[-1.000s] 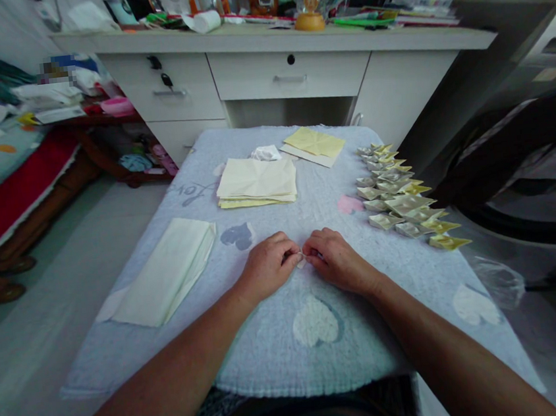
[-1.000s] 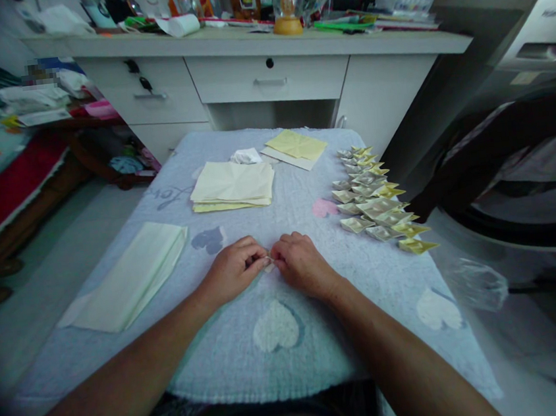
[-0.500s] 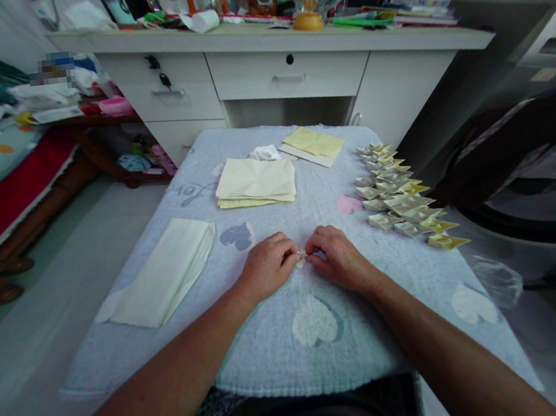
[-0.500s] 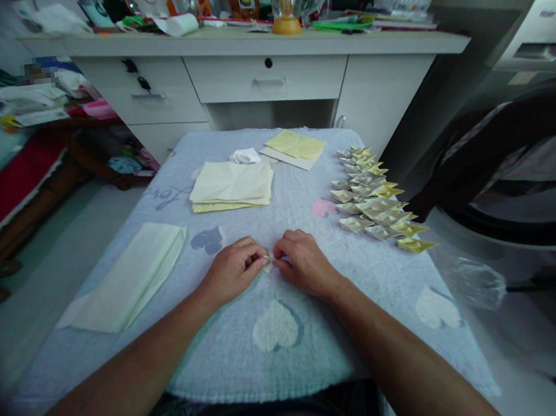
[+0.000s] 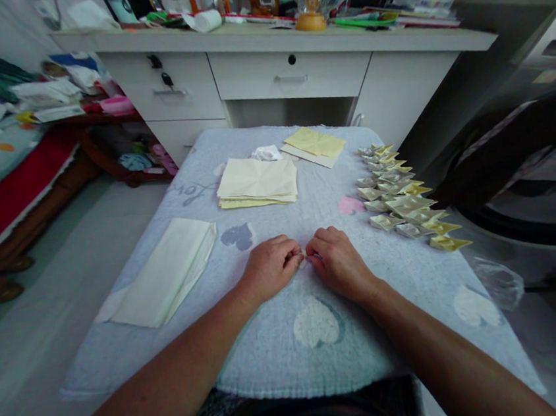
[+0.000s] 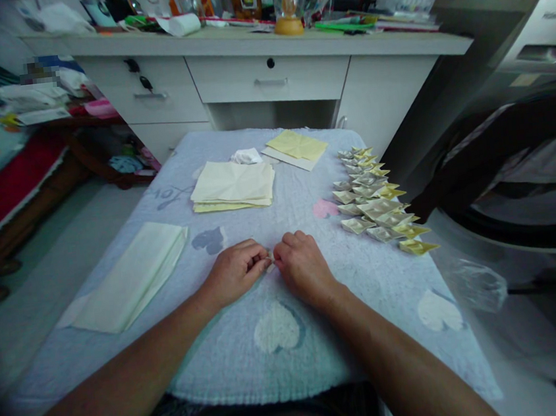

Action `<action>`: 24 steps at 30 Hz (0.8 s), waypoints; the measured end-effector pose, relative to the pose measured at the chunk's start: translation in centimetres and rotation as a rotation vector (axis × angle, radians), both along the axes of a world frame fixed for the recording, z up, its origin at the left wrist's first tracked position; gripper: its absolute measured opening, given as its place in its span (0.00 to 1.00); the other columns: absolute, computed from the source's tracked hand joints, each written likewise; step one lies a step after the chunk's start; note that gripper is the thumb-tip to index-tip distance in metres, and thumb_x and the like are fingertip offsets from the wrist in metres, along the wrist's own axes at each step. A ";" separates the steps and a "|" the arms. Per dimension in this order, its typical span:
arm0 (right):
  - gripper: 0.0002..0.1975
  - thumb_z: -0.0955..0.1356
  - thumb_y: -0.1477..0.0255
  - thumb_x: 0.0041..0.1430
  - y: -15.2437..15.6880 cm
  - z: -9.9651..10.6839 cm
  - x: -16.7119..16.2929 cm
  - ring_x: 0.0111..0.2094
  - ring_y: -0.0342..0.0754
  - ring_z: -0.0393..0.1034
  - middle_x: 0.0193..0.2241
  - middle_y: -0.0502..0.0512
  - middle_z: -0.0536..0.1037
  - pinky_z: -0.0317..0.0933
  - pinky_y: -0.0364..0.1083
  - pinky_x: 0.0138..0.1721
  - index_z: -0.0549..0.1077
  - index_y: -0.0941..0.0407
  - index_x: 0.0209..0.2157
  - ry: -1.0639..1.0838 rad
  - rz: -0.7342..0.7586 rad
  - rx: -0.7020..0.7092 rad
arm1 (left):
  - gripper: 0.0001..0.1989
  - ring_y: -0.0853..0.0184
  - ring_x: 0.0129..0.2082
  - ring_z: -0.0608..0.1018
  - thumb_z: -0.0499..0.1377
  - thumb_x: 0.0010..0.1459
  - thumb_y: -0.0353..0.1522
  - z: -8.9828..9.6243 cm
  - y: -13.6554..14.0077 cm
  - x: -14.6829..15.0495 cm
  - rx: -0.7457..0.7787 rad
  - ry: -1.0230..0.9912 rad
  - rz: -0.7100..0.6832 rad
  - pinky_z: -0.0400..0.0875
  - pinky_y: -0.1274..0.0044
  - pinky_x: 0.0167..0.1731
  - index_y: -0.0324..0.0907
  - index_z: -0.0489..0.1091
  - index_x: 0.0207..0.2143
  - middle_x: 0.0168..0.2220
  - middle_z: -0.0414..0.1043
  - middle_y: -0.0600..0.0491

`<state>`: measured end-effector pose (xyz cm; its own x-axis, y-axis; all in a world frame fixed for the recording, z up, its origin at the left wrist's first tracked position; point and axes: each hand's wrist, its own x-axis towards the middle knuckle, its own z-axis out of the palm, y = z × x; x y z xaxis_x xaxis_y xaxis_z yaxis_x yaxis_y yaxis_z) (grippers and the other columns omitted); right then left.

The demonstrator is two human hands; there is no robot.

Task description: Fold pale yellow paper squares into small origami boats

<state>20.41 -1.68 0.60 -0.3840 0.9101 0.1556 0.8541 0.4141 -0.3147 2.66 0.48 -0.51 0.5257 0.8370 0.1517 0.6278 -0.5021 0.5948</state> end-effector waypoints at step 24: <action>0.08 0.64 0.82 0.55 1.3 0.0 1.3 0.35 0.46 0.65 0.30 0.51 0.74 0.54 0.45 0.39 0.73 0.56 0.31 0.249 0.048 -0.191 | 0.06 0.69 0.31 0.73 0.57 0.58 0.28 0.1 0.3 0.1 0.005 0.007 0.011 0.63 0.78 0.31 0.41 0.71 0.28 0.29 0.71 0.55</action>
